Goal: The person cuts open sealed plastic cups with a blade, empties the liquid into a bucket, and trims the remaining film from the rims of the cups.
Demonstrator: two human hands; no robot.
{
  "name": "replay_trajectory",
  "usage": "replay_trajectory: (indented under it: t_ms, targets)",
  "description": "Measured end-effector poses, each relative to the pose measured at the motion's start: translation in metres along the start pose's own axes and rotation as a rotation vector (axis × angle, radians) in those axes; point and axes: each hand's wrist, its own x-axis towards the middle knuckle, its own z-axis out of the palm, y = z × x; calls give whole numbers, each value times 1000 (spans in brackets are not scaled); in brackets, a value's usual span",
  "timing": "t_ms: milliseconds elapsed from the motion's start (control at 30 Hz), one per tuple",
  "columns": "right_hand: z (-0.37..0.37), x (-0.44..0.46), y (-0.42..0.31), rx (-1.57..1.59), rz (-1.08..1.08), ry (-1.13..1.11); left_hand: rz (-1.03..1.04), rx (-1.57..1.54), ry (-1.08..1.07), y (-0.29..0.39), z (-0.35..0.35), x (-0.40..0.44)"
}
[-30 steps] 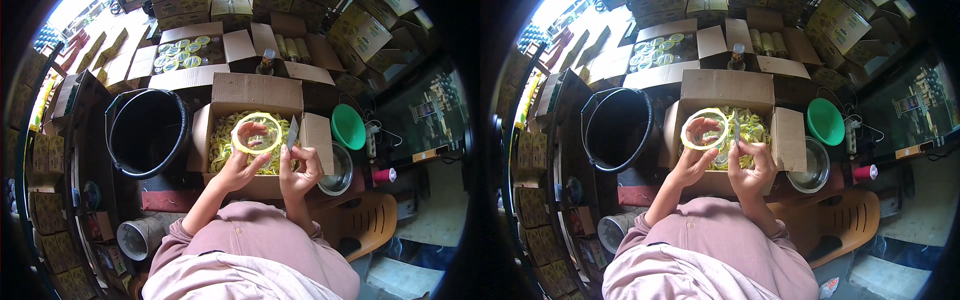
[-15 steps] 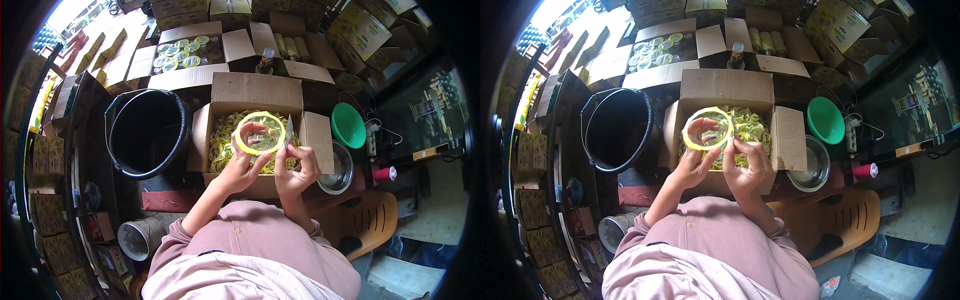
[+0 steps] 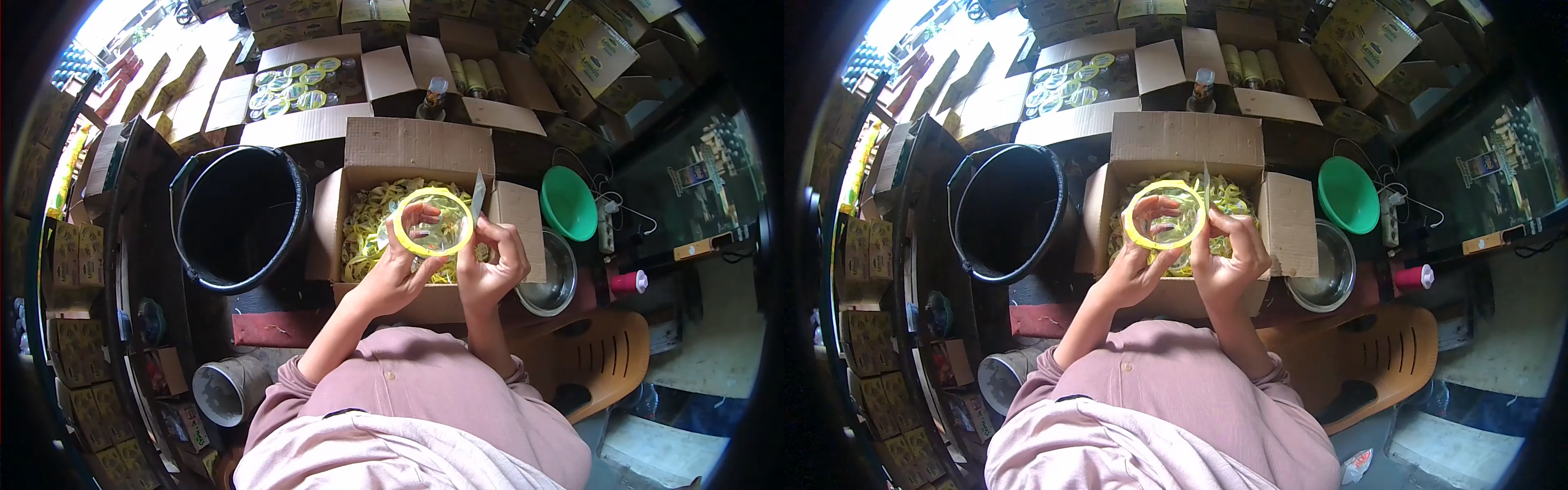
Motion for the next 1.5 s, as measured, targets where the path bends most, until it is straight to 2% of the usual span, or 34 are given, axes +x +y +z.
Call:
replay_trajectory:
  t_ms: [300, 533, 633, 733, 900, 1100, 1333, 1400, 1500]
  targets:
    - [-12, -9, 1, -12, -14, -45, -42, -229, 48, -5, 2, 0]
    - [-11, -11, -2, -75, -78, -36, -21, -45, 34, -2, -2, 0]
    - [-12, -10, -5, -131, -29, -59, -9, 32, 31, 0, -4, -1]
    - [-9, -7, -2, -147, -98, -40, 12, 78, 32, 2, -6, 0]
    - [-8, -6, -1, -129, -63, -69, 17, 150, 6, -1, -10, -1]
    - [-5, -3, 8, -145, -78, -76, 54, 140, -61, -1, -11, -1]
    - [-10, -6, 6, -16, 68, -40, -14, -34, -11, -2, -9, -1]
    - [-13, -11, 6, 24, 72, -67, -26, -128, 10, -2, -8, 0]
    - [-14, -13, 5, 39, 52, -92, -5, -91, 40, -2, -7, 1]
